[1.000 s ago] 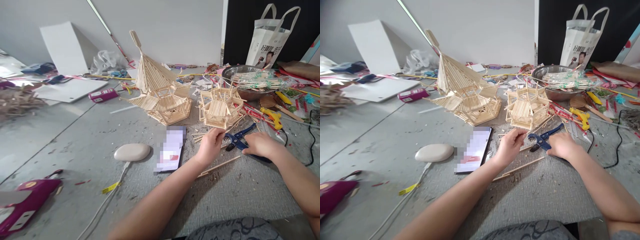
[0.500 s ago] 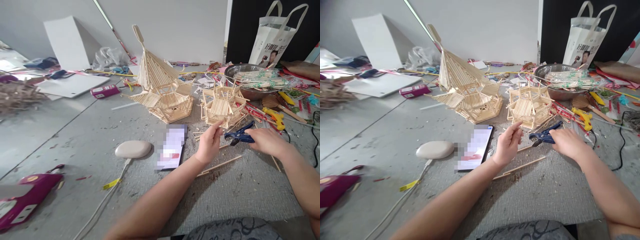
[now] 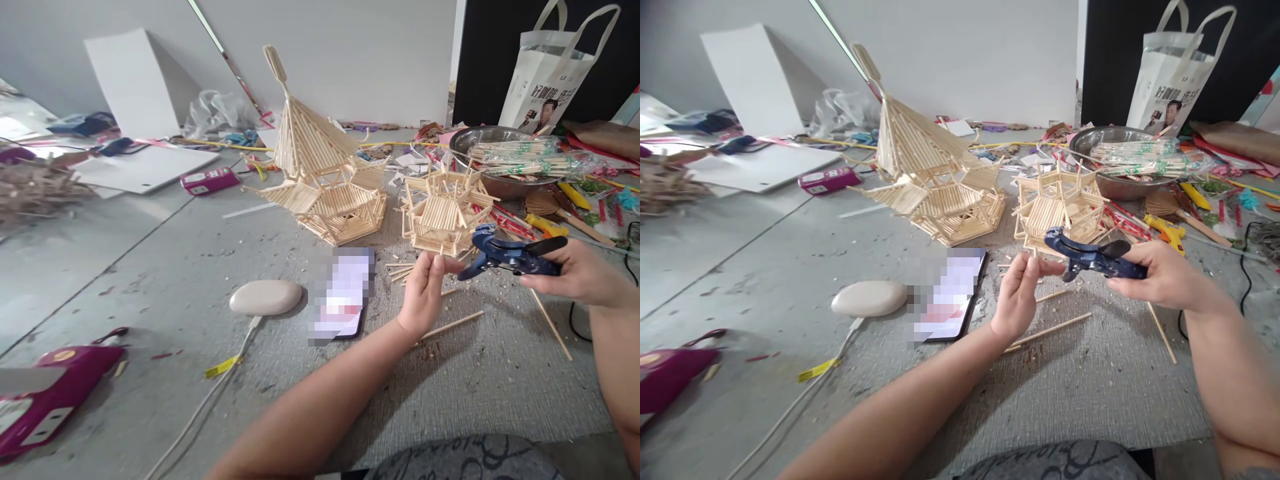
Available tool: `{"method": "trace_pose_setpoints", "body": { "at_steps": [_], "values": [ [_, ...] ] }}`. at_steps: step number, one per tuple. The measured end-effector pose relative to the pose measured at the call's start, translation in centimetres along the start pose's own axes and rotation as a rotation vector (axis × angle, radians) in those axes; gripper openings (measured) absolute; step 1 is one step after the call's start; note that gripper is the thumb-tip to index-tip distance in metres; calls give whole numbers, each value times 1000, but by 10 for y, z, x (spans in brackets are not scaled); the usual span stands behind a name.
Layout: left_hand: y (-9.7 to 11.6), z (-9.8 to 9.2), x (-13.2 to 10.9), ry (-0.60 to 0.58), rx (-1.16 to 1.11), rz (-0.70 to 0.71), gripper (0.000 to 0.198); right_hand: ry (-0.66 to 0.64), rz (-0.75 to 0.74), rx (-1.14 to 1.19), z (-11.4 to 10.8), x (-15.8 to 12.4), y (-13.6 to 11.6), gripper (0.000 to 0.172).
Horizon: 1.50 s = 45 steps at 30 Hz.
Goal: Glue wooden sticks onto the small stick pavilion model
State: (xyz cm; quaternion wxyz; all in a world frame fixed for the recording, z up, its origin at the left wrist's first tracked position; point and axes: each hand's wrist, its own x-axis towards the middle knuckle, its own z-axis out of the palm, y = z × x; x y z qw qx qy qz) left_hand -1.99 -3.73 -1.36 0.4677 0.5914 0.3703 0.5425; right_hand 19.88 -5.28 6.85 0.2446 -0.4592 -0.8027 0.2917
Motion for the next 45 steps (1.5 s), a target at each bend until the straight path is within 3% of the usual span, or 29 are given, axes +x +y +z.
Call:
{"method": "trace_pose_setpoints", "body": {
  "at_steps": [3,7,9,15,19,24,29,32,35,40,45],
  "values": [
    [2,4,-4,-19,-82,-97,33,68,6,117,13,7,-1,24],
    [3,3,-2,140,72,31,33,46,42,237,25,10,-2,20],
    [3,2,-1,125,55,0,34,56,54,313,32,10,-3,17],
    [-1,4,-2,61,-55,-194,36,309,79,517,67,14,-2,8],
    [-1,5,-3,35,-84,-258,36,204,109,630,79,11,-2,22],
    [4,7,-5,-10,-131,-290,35,12,-11,823,79,11,-7,43],
    [2,10,-6,-49,-43,-192,33,11,-27,714,78,10,-12,42],
    [2,7,-2,-4,27,-105,33,46,-41,615,74,7,-16,38],
    [4,2,2,27,10,-59,31,137,-14,480,70,6,-17,31],
    [8,0,3,-7,-75,-18,32,347,150,161,67,16,-1,15],
    [7,0,2,-4,-118,-46,37,379,144,-58,70,24,8,27]
  ]
}}
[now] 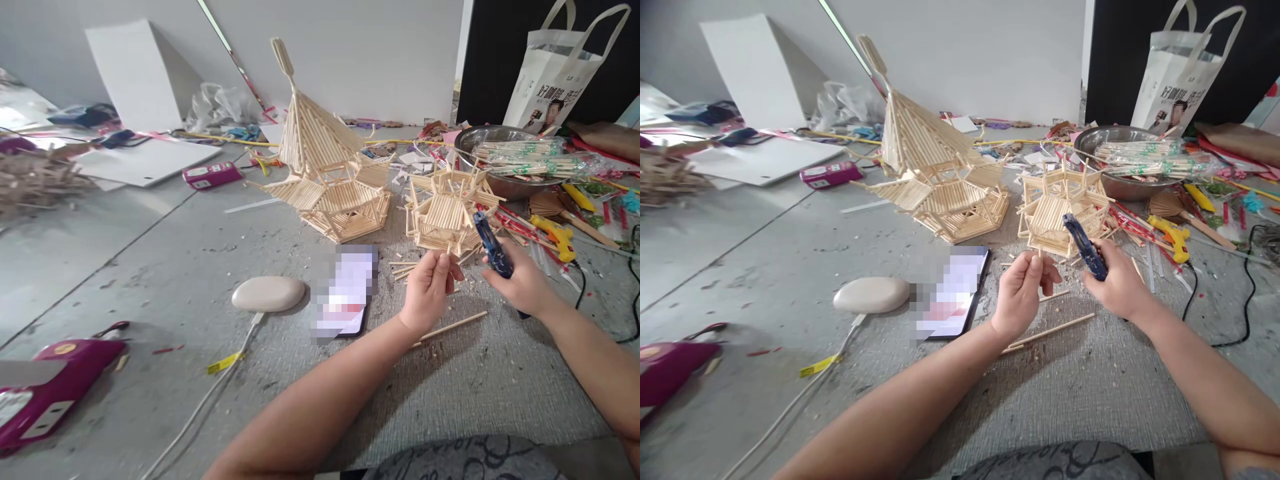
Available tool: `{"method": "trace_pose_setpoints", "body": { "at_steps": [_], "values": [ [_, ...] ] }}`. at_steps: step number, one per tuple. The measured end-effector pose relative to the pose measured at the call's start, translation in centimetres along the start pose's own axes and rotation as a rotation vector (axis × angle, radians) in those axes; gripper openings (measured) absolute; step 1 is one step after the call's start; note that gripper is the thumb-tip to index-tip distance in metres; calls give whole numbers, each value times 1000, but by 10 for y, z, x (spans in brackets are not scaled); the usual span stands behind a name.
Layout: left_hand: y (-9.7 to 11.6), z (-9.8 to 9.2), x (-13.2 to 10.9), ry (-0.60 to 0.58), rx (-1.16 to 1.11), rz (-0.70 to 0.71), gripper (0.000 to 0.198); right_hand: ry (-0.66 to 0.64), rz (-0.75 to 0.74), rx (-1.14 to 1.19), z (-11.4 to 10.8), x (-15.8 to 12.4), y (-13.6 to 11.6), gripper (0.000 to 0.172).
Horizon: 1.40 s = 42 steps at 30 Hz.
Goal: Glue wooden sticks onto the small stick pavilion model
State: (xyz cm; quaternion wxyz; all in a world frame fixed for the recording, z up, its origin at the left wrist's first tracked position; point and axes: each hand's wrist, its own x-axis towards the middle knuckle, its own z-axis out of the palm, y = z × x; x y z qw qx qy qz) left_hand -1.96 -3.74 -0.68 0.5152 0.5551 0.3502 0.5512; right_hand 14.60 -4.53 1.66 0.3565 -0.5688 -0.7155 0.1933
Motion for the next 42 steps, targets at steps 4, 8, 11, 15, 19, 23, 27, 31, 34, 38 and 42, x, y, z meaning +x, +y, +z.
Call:
{"method": "trace_pose_setpoints", "body": {
  "at_steps": [4,8,11,15,19,23,27,31,34,38,42],
  "values": [
    [1,-1,1,-13,-19,-30,38,-49,-102,-46,4,-2,-2,36],
    [3,-1,2,-57,-62,-65,39,-68,-131,-88,8,-4,-2,37],
    [4,-2,3,-87,-68,-76,39,-70,-146,-113,10,-4,0,38],
    [4,-2,4,-111,-63,-68,40,-70,-149,-125,11,-4,0,38],
    [5,-2,3,-139,-3,-15,40,-73,-152,-143,12,-5,-1,40],
    [5,-2,3,-84,50,31,37,-65,-126,-178,13,-6,-2,40],
    [3,-1,2,-65,56,29,34,-27,-136,-207,15,-7,-2,40],
    [2,-2,2,-67,65,34,35,-17,-188,-227,15,-8,-2,41],
    [1,-2,2,-70,74,51,37,-24,-201,-246,16,-9,-3,40],
    [2,-1,1,-84,81,56,39,-21,-209,-235,17,-10,-4,39],
    [3,0,0,-84,88,27,39,-16,-181,-220,17,-10,-5,37]
  ]
}}
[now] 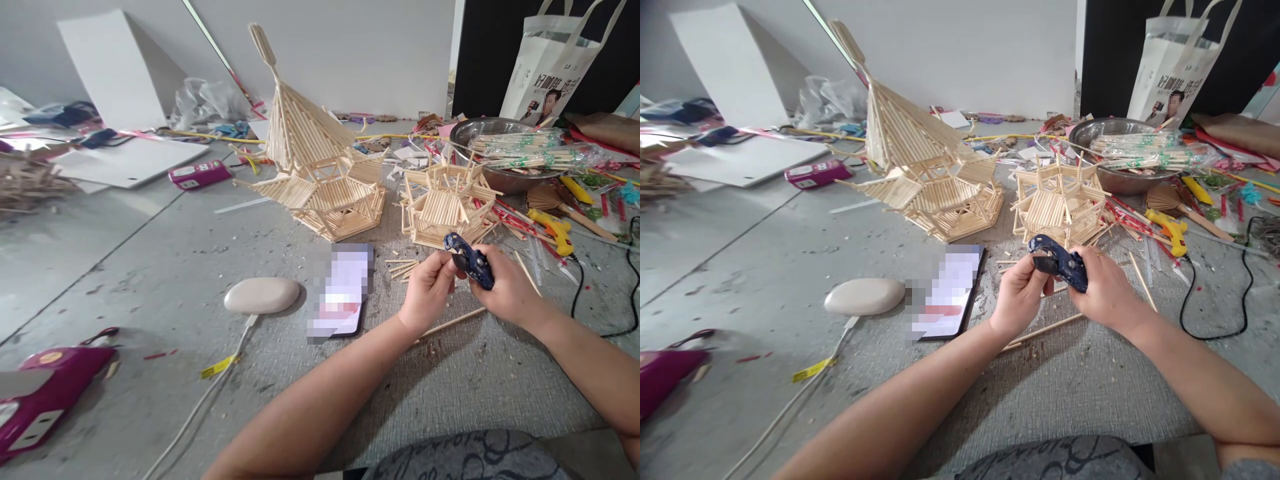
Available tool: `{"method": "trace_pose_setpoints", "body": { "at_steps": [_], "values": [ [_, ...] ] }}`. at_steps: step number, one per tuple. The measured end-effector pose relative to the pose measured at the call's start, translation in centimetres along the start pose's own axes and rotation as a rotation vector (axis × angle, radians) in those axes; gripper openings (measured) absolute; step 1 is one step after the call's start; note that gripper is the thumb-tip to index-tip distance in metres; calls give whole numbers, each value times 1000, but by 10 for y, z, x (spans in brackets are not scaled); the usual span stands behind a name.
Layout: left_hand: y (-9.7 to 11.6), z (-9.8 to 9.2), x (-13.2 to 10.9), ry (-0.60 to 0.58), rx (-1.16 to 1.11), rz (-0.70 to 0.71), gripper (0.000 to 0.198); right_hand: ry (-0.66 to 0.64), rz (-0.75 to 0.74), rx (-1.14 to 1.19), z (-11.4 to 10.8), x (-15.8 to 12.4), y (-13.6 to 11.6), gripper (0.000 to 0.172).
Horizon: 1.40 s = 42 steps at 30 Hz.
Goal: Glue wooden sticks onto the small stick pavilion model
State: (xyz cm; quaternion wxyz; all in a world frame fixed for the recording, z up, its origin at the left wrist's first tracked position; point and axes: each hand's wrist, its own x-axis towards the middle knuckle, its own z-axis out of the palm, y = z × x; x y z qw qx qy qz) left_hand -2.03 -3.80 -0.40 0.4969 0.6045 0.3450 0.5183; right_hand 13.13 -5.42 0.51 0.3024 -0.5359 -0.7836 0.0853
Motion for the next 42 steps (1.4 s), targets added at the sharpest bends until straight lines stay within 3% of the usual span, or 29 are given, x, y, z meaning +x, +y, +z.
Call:
{"method": "trace_pose_setpoints", "body": {
  "at_steps": [28,42],
  "values": [
    [-2,0,-1,20,72,-7,37,35,-16,-123,2,-1,2,34],
    [-5,-2,-1,-6,78,-19,33,-24,-16,-186,-1,-1,3,32]
  ]
}}
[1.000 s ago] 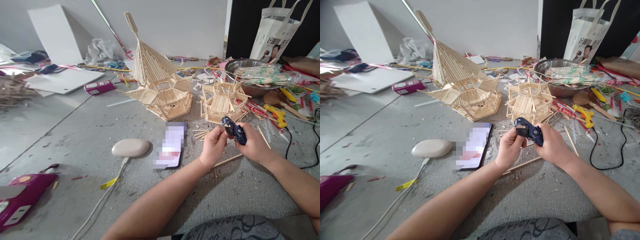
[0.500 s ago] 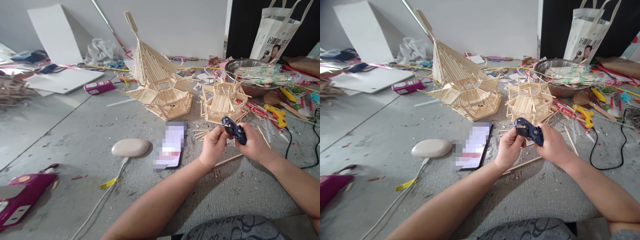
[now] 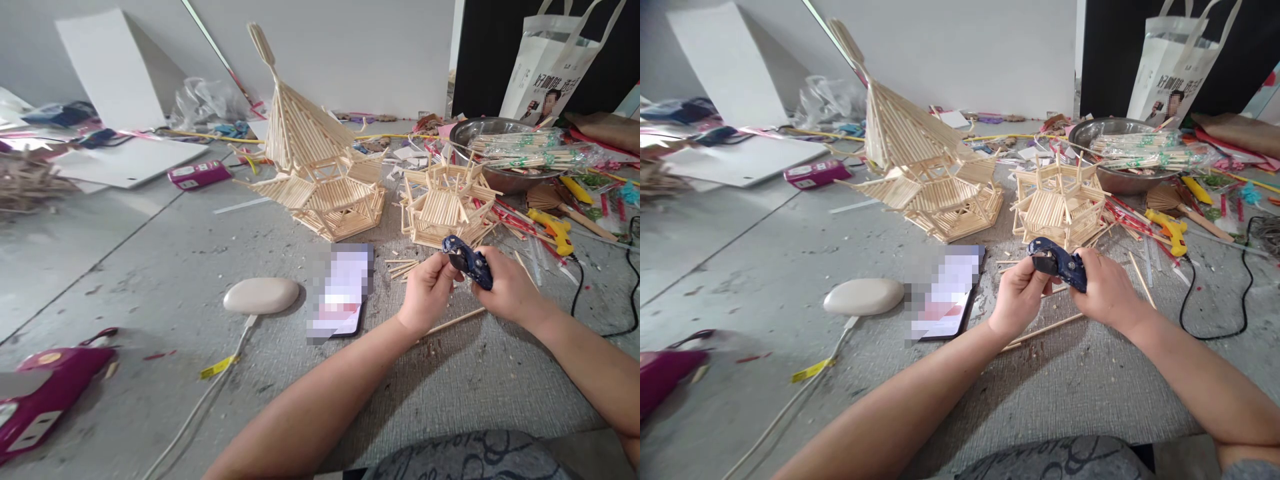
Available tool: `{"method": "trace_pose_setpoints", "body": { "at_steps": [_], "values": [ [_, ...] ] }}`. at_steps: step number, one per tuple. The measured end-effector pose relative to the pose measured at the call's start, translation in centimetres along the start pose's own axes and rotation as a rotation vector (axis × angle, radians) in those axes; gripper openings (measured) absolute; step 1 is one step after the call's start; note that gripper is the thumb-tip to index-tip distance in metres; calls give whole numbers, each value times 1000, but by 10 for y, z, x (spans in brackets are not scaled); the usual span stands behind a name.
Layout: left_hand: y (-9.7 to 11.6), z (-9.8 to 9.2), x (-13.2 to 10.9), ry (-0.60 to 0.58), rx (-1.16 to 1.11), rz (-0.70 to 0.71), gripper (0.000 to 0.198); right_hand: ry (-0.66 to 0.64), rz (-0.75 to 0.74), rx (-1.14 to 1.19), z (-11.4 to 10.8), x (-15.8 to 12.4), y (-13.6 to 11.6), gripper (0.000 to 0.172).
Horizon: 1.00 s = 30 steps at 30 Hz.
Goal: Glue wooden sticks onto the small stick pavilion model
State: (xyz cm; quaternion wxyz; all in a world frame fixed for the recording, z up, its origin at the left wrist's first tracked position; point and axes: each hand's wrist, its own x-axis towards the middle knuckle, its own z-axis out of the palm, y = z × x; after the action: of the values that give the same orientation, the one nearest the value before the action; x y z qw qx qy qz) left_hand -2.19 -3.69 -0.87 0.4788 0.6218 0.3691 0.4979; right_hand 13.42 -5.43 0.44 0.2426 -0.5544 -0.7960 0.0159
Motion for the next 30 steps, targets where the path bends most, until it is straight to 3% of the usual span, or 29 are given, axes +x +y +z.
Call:
{"method": "trace_pose_setpoints", "body": {
  "at_steps": [30],
  "values": [
    [-3,1,0,-17,39,-8,38,-14,102,-43,3,-4,-1,21]
  ]
}}
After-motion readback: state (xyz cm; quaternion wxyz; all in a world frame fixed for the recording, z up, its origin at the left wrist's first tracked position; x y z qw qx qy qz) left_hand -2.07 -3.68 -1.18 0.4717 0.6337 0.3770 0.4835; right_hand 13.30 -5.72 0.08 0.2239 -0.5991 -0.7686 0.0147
